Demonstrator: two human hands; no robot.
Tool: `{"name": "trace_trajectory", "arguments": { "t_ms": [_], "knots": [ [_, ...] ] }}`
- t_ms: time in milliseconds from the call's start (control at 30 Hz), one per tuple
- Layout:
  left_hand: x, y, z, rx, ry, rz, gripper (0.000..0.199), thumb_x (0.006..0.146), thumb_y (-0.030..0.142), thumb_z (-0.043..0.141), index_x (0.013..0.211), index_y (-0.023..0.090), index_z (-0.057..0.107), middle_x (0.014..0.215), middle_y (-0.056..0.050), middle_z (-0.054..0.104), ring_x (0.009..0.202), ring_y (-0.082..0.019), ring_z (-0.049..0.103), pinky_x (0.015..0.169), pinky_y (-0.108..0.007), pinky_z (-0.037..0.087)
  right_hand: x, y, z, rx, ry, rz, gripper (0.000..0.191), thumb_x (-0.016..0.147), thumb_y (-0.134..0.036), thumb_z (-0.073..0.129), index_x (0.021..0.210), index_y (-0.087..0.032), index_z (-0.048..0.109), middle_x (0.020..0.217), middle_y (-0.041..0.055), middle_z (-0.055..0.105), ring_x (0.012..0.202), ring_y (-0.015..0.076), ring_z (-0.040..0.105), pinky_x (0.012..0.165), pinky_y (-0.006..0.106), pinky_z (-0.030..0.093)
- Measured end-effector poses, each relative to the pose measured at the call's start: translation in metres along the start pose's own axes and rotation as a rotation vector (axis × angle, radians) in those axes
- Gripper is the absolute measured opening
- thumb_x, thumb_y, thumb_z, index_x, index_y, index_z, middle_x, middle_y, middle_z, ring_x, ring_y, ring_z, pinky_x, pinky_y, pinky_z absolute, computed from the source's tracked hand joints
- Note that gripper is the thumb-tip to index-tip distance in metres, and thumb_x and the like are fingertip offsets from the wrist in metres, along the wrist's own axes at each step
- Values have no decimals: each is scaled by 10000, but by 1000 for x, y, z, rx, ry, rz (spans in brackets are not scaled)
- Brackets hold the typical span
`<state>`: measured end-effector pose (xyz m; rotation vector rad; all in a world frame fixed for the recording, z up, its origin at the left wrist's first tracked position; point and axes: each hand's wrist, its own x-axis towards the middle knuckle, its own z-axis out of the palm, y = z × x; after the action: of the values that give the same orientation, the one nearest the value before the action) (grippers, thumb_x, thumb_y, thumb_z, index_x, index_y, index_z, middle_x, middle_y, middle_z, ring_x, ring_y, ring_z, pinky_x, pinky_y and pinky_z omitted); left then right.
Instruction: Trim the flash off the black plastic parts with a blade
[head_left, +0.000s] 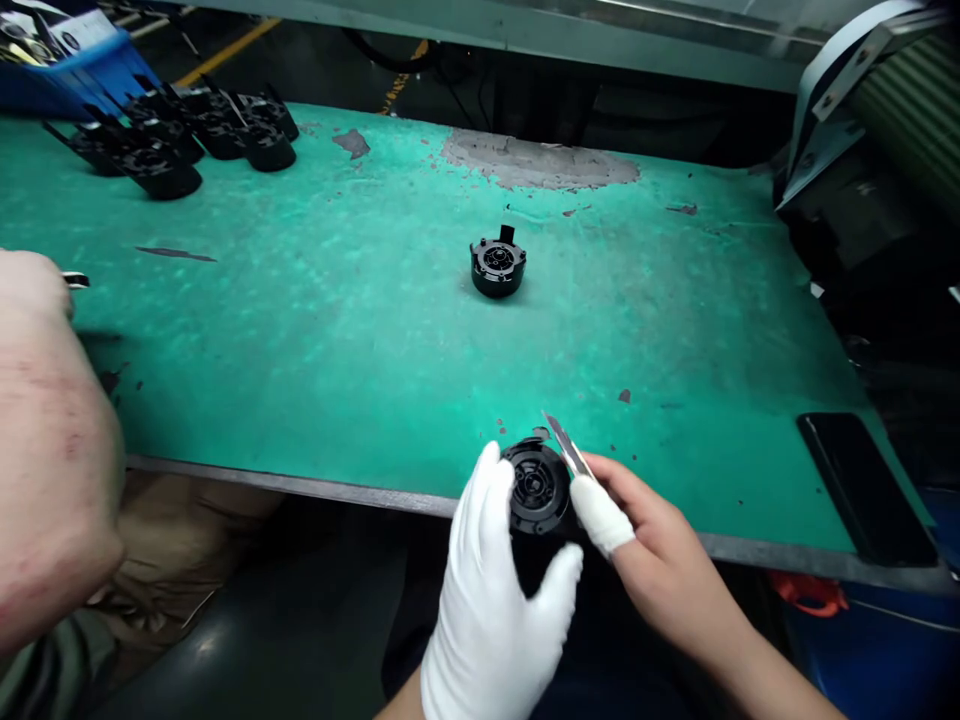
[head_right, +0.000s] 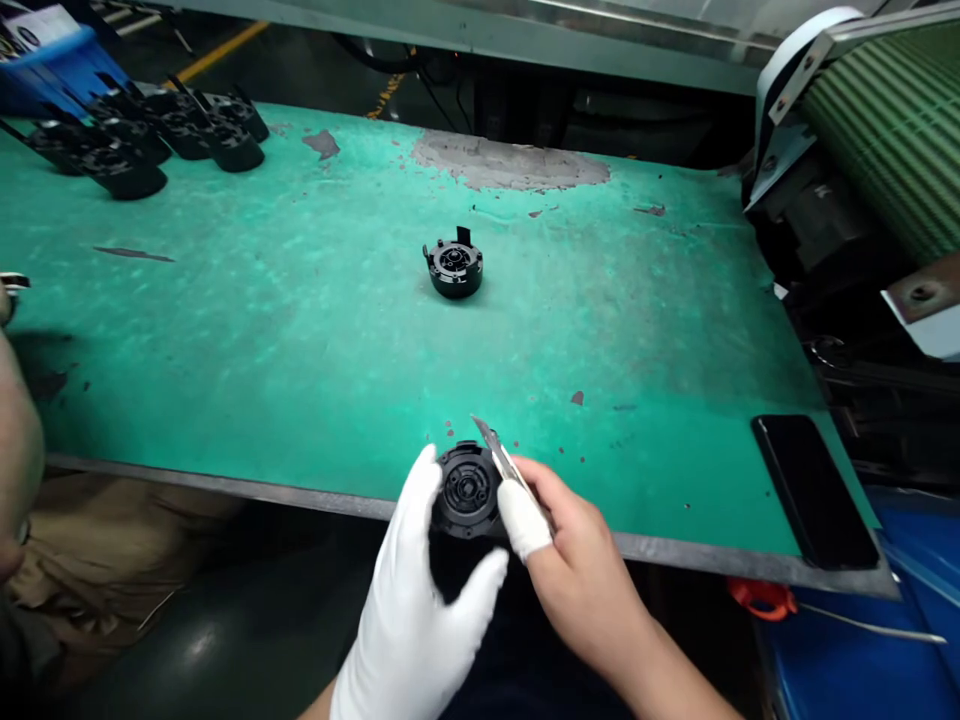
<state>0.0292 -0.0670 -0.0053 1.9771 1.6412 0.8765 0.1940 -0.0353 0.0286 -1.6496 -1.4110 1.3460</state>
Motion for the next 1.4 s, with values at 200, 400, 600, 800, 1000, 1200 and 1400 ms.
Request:
{"name": "trace_trajectory", "arguments": {
  "t_ms": [200, 400, 600, 800, 1000, 1200, 1400],
  "knots": [
    [-26, 9, -10, 20, -73, 8, 911, 843, 345, 685, 1558, 71, 191, 1621, -250, 206, 1471, -380, 337, 1059, -529, 529, 26, -9, -33, -288, 39, -172, 354, 1012, -308, 486, 1356, -313, 569, 1333, -22, 656, 1174, 163, 618, 986, 263, 484],
    [41, -20, -27, -187, -295, 18, 1138, 731, 562, 799, 1581, 207, 132, 1620, -159, 281, 1498, -333, 298, 1223, -540, 322, -9, -1, -70, -703, -202, -292, 548, 943, -137, 420, 1438, -364, 485, 1364, -18, 634, 1200, 201, 625, 990, 360, 525],
    [72, -28, -21, -275, -439, 94, 900, 725, 482, 831, 1465, 272, 364, 1463, -87, 506, 1390, -285, 468, 1223, -520, 337, -21, 11, -67, -887, -202, -296, 606, 917, -113, 403, 1491, -309, 416, 1236, 64, 683, 1001, 271, 706, 781, 432, 610],
    [72, -23, -16, -320, -420, 85, 855, 702, 511, 843, 1402, 259, 422, 1408, -89, 531, 1343, -281, 495, 1203, -500, 359, -21, 13, -70, -882, -186, -347, 587, 925, -110, 394, 1483, -291, 422, 1214, 73, 692, 984, 270, 714, 753, 427, 624],
    [73, -21, -18, -314, -408, 99, 826, 699, 511, 847, 1374, 258, 442, 1353, -75, 564, 1283, -271, 536, 1139, -456, 428, -26, 12, -67, -880, -225, -324, 623, 880, -76, 394, 1472, -265, 449, 1306, 88, 663, 1061, 284, 700, 814, 450, 630],
    [68, -18, -14, -318, -338, 105, 813, 721, 557, 818, 1377, 261, 440, 1344, -88, 575, 1251, -277, 569, 1097, -442, 469, -38, 14, -47, -737, -232, -252, 597, 886, -59, 379, 1456, -204, 481, 1329, 90, 655, 1126, 239, 673, 943, 422, 588],
    [56, -19, -4, -314, -229, 86, 864, 693, 548, 843, 1397, 254, 437, 1397, -101, 562, 1299, -291, 558, 1146, -469, 440, -50, 17, -32, -591, -165, -271, 566, 901, -59, 399, 1438, -196, 510, 1380, 66, 628, 1246, 202, 603, 1063, 362, 504]
  ]
}}
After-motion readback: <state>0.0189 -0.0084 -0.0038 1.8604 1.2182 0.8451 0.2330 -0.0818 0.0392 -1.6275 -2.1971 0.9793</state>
